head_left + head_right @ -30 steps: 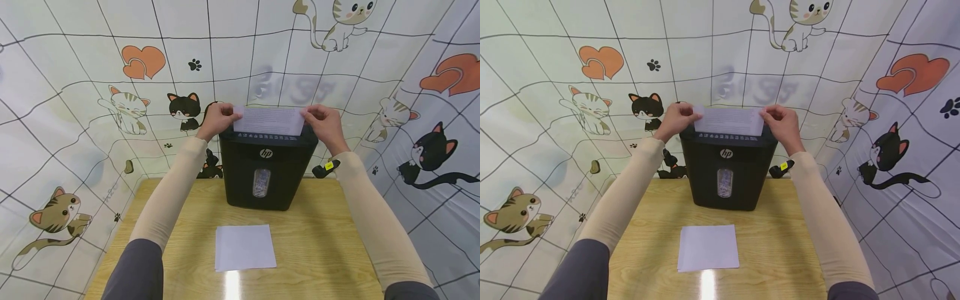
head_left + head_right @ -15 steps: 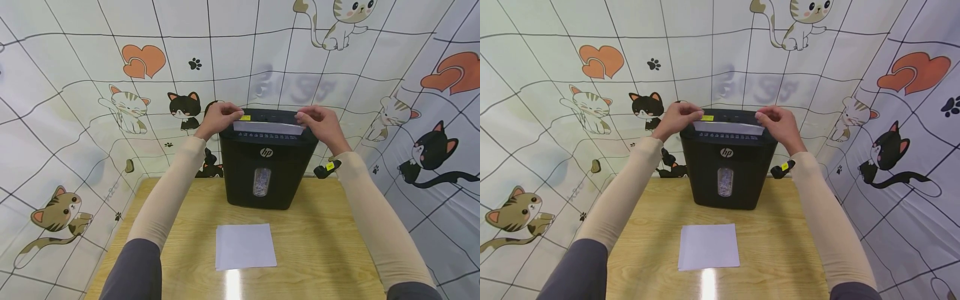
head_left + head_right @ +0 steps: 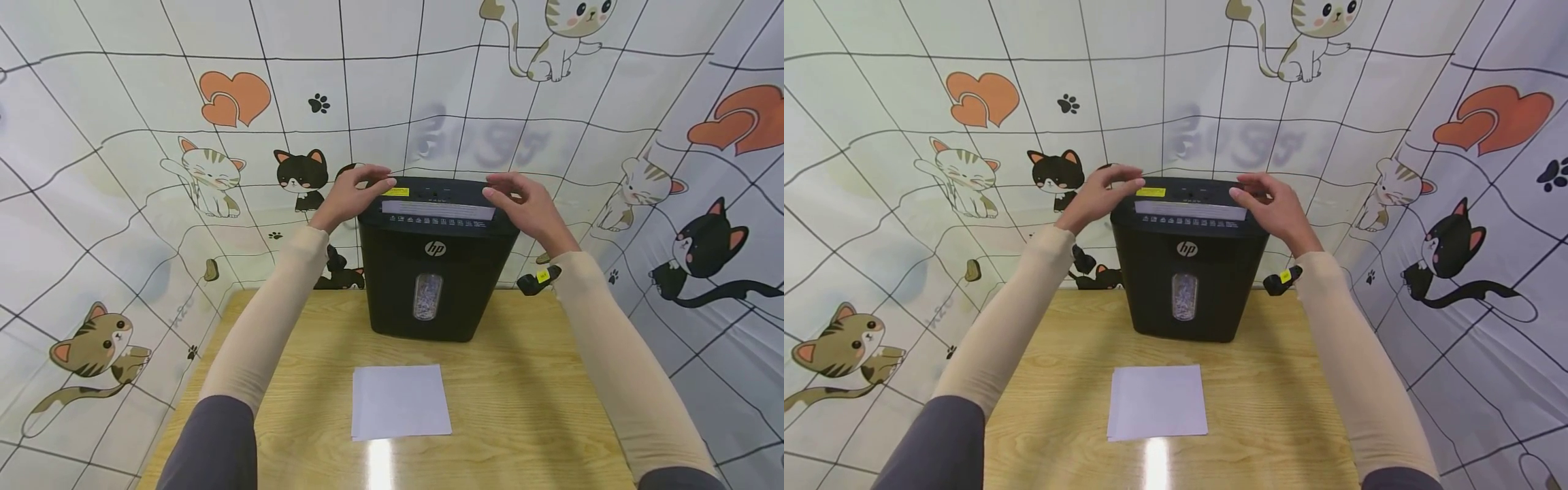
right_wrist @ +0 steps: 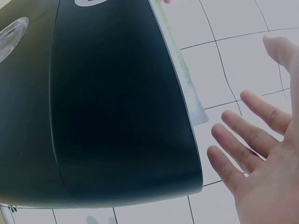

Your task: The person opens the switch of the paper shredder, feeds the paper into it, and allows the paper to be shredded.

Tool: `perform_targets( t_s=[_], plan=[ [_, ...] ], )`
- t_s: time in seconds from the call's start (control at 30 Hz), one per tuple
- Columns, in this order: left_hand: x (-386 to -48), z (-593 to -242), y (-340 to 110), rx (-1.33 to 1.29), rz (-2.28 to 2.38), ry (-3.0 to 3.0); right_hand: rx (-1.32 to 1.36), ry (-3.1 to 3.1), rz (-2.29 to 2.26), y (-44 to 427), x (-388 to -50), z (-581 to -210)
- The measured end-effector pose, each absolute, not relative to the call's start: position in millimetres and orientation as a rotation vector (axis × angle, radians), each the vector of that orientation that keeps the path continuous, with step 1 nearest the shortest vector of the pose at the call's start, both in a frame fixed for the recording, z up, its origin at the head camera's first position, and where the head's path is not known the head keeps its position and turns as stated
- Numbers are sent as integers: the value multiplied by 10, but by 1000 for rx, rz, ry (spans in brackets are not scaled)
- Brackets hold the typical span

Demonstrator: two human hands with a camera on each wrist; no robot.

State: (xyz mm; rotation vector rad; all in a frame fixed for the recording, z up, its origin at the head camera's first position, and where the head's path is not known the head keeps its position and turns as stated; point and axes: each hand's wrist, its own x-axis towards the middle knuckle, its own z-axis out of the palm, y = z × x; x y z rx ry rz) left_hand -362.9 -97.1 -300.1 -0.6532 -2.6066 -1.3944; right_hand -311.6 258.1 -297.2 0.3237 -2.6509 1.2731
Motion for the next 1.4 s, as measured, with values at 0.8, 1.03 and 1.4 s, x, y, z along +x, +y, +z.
perform_targets(
  t_s=[0.8,1.03,1.4],
  plan=[
    [-3252,-3372,-1311,-603,-1147,-2521,451,-2671,936,2729,-2808,-3255],
    [-3120,-3660,-1435,-569,-1104,-2511,381,-2668,964,2795,-2729,-3445],
    [-2900,-4203,-1547,-520,-1139,-2482,262,-2679,1019,2921,-2581,-3876]
  ],
)
